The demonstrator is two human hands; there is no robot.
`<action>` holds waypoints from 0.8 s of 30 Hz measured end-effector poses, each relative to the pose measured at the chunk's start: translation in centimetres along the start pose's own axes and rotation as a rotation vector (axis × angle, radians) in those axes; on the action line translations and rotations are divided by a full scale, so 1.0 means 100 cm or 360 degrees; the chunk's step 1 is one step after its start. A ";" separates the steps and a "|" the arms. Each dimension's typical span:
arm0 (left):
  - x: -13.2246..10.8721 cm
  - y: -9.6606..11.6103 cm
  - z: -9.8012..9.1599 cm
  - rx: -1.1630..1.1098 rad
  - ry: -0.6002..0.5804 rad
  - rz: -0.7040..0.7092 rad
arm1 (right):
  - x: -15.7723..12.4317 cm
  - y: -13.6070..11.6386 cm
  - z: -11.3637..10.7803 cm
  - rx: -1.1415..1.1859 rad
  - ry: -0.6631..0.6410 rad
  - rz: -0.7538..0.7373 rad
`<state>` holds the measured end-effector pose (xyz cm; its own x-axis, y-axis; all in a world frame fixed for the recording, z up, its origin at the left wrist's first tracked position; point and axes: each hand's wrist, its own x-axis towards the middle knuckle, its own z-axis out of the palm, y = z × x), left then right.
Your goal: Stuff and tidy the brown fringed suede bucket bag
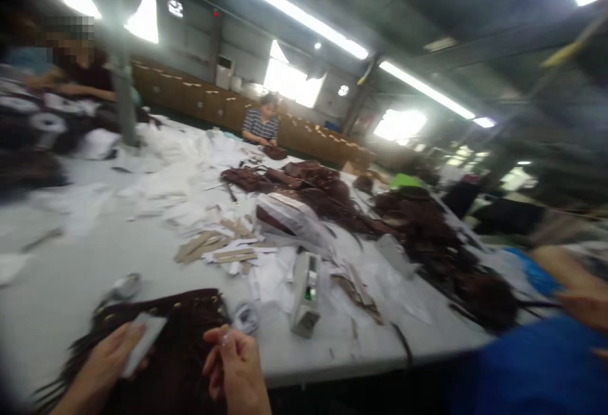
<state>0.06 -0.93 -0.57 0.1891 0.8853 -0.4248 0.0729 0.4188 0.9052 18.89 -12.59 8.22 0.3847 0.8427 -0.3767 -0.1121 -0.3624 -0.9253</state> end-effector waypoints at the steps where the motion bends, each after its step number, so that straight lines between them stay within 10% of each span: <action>1: 0.000 0.000 -0.006 -0.0079 -0.0091 0.0086 | 0.015 0.009 0.023 0.0009 -0.0110 0.0010; 8: 0.010 0.000 -0.007 -0.0187 -0.0100 0.0200 | 0.077 0.049 0.104 -0.0083 -0.0411 0.0169; 14: 0.005 -0.004 -0.003 -0.0410 -0.0033 0.0161 | 0.097 0.049 0.114 0.0042 -0.0533 0.0188; 20: -0.023 0.000 -0.005 -0.0787 -0.0195 -0.0372 | 0.100 0.046 0.108 0.0064 -0.0693 0.0323; 24: -0.026 -0.017 0.004 -0.0584 0.0077 -0.0132 | 0.096 0.045 0.107 0.0045 -0.0767 0.0346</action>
<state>-0.13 -4.07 -1.02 0.1501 0.8503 -0.5045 -0.2715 0.5261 0.8059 12.30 -1.89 -0.05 -0.1139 0.8393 -0.5317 -0.1697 -0.5437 -0.8219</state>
